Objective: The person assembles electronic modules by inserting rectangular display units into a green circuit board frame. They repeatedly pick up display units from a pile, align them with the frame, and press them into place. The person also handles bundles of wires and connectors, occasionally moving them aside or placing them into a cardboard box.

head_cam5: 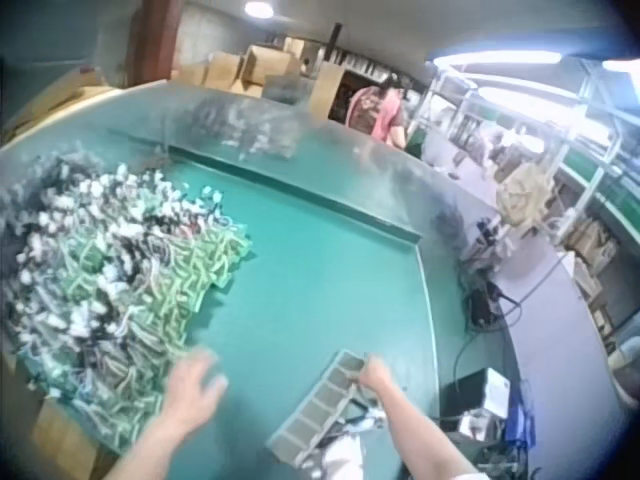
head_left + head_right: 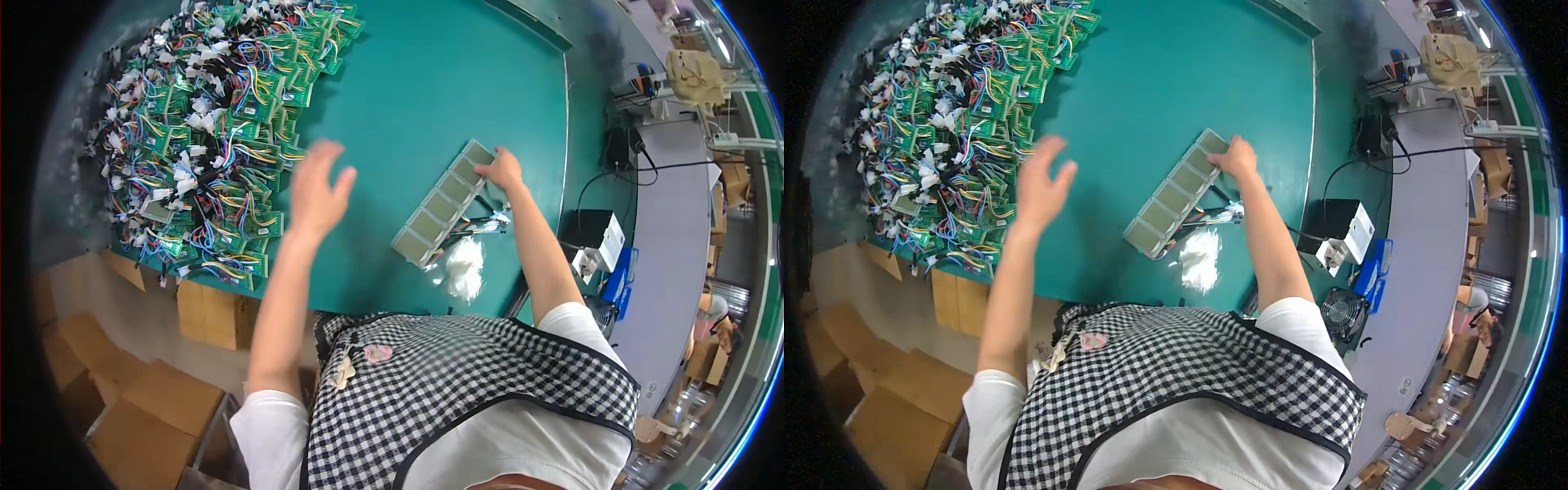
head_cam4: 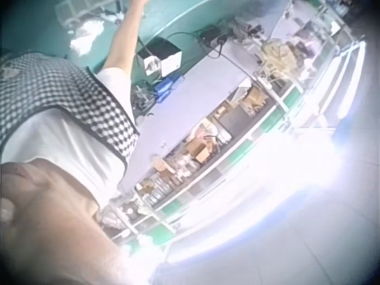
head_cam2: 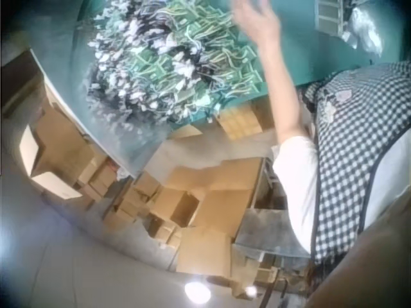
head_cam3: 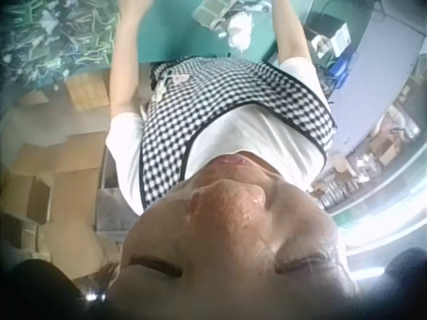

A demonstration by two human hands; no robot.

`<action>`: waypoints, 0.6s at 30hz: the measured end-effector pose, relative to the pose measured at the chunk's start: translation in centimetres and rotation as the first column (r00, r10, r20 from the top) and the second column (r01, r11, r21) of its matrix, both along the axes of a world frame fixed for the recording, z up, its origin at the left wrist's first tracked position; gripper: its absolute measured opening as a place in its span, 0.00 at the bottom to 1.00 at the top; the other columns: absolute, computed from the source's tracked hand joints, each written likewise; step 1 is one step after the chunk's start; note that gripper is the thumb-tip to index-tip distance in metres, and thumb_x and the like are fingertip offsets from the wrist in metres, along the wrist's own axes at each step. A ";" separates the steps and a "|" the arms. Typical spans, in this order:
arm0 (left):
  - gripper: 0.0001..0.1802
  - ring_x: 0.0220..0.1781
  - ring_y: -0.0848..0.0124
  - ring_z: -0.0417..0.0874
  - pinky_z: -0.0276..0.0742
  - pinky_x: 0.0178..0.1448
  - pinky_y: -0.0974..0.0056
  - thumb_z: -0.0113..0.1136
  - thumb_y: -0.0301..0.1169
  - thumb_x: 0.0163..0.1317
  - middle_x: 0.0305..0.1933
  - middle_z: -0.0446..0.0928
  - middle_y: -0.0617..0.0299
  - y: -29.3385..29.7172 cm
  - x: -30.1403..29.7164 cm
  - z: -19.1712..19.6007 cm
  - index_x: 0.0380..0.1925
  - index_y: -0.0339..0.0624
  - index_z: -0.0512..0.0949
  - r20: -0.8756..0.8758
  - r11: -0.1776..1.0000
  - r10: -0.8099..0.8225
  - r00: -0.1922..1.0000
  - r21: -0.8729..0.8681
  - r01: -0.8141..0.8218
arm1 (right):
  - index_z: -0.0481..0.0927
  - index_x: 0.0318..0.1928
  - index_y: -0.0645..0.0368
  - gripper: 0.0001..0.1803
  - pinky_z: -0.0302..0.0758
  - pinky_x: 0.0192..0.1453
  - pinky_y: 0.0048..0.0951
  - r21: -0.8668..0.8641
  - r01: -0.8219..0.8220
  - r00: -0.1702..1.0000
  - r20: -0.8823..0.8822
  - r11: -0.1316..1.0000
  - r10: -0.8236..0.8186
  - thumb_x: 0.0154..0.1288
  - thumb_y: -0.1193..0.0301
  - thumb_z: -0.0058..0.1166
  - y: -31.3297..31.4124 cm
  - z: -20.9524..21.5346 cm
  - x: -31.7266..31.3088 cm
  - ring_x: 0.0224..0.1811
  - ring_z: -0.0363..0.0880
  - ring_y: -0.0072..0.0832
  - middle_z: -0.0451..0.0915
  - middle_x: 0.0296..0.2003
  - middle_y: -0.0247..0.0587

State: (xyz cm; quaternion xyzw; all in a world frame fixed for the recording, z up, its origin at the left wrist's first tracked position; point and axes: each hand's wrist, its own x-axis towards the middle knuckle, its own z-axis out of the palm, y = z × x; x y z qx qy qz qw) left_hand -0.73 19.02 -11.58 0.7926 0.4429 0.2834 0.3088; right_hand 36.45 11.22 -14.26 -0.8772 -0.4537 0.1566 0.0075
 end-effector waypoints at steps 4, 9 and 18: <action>0.33 0.58 0.59 0.67 0.63 0.58 0.61 0.62 0.35 0.48 0.57 0.65 0.48 -5.2 2.4 1.3 0.54 0.38 0.62 0.136 0.799 -0.210 0.968 -0.546 0.250 | 0.79 0.31 0.65 0.17 0.70 0.34 0.26 0.232 -0.101 0.817 -0.536 0.968 0.213 0.43 0.65 0.62 1.3 4.4 -0.5 0.26 0.74 0.27 0.77 0.22 0.41; 0.40 0.55 0.65 0.68 0.64 0.58 0.62 0.66 0.33 0.46 0.54 0.67 0.53 -6.5 3.0 5.9 0.58 0.41 0.57 0.566 0.445 -0.377 0.733 -0.583 0.679 | 0.78 0.30 0.65 0.09 0.66 0.29 0.22 0.525 -0.544 0.430 -0.495 0.654 0.755 0.45 0.74 0.58 0.8 20.7 -12.1 0.26 0.70 0.22 0.72 0.23 0.33; 0.23 0.47 0.66 0.74 0.75 0.48 0.62 0.57 0.24 0.54 0.47 0.71 0.56 -13.5 2.1 10.8 0.50 0.33 0.64 0.711 0.557 0.262 0.653 -0.664 0.499 | 0.71 0.51 0.57 0.25 0.66 0.52 0.34 0.932 -0.348 0.720 0.194 0.104 0.667 0.47 0.74 0.55 -2.8 24.8 -17.6 0.49 0.69 0.42 0.72 0.47 0.44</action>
